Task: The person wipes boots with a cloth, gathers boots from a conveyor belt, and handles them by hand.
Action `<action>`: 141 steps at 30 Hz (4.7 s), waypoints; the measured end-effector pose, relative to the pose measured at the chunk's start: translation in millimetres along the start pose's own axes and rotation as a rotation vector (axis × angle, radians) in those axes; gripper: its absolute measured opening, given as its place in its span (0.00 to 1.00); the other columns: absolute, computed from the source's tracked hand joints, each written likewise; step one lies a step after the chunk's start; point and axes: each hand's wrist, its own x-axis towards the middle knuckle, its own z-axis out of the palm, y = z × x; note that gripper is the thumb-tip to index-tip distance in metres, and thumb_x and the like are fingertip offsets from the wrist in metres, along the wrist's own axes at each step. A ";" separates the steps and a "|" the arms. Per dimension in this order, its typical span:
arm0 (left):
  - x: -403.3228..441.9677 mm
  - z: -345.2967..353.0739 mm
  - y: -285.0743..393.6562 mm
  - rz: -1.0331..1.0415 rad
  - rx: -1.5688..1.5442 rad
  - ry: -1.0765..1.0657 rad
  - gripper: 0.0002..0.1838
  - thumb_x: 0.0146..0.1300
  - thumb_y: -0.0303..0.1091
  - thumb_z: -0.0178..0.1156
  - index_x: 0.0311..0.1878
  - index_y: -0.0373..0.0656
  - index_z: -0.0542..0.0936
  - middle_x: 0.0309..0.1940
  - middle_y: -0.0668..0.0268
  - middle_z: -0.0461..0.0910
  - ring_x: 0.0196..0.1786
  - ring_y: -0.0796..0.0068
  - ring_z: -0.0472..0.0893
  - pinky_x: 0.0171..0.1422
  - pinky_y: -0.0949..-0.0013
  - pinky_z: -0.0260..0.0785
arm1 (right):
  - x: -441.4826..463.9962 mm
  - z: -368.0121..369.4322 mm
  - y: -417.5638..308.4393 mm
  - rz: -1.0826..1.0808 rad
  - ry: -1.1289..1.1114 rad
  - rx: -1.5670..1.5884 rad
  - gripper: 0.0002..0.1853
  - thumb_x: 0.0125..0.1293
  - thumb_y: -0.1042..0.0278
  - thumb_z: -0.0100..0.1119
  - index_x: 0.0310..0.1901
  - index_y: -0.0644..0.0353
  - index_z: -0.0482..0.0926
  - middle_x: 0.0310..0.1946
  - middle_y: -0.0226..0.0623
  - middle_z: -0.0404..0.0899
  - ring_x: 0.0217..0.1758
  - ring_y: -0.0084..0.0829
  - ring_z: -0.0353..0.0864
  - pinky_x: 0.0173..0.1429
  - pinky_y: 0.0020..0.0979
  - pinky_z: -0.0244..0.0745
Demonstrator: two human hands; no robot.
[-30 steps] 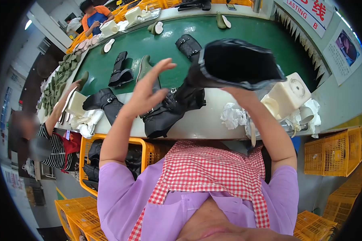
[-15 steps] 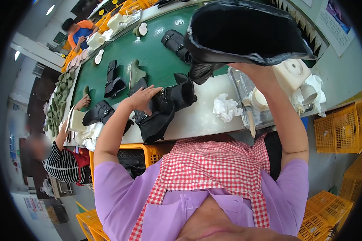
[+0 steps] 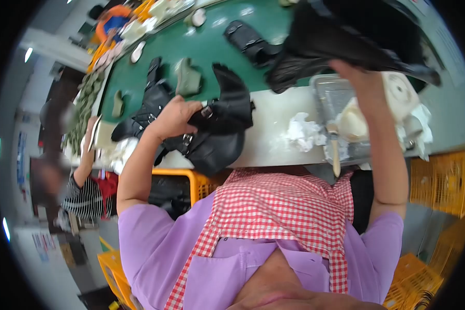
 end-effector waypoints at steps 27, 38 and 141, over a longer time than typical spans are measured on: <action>-293.7 216.8 2.4 -0.579 -0.126 -0.788 0.39 0.29 0.39 0.79 0.55 0.54 0.81 0.52 0.67 0.78 0.60 0.63 0.74 0.66 0.56 0.60 | 6.8 7.9 37.3 0.004 -0.004 0.010 0.16 0.53 0.72 0.73 0.43 0.61 0.80 0.33 0.28 0.80 0.32 0.19 0.74 0.37 0.23 0.68; -200.4 117.6 32.1 -0.734 -0.004 -0.849 0.29 0.40 0.39 0.75 0.51 0.52 0.82 0.46 0.63 0.82 0.49 0.61 0.81 0.50 0.60 0.73 | 4.6 -18.8 25.2 -0.014 -0.007 0.115 0.13 0.54 0.72 0.72 0.41 0.60 0.81 0.31 0.27 0.80 0.31 0.19 0.74 0.36 0.23 0.67; 63.2 4.1 112.5 0.029 -0.531 0.645 0.58 0.30 0.32 0.80 0.71 0.46 0.61 0.63 0.54 0.66 0.64 0.51 0.67 0.68 0.56 0.60 | -53.5 65.8 87.4 0.459 -0.434 0.341 0.10 0.63 0.70 0.57 0.43 0.65 0.80 0.33 0.35 0.82 0.30 0.24 0.80 0.35 0.25 0.74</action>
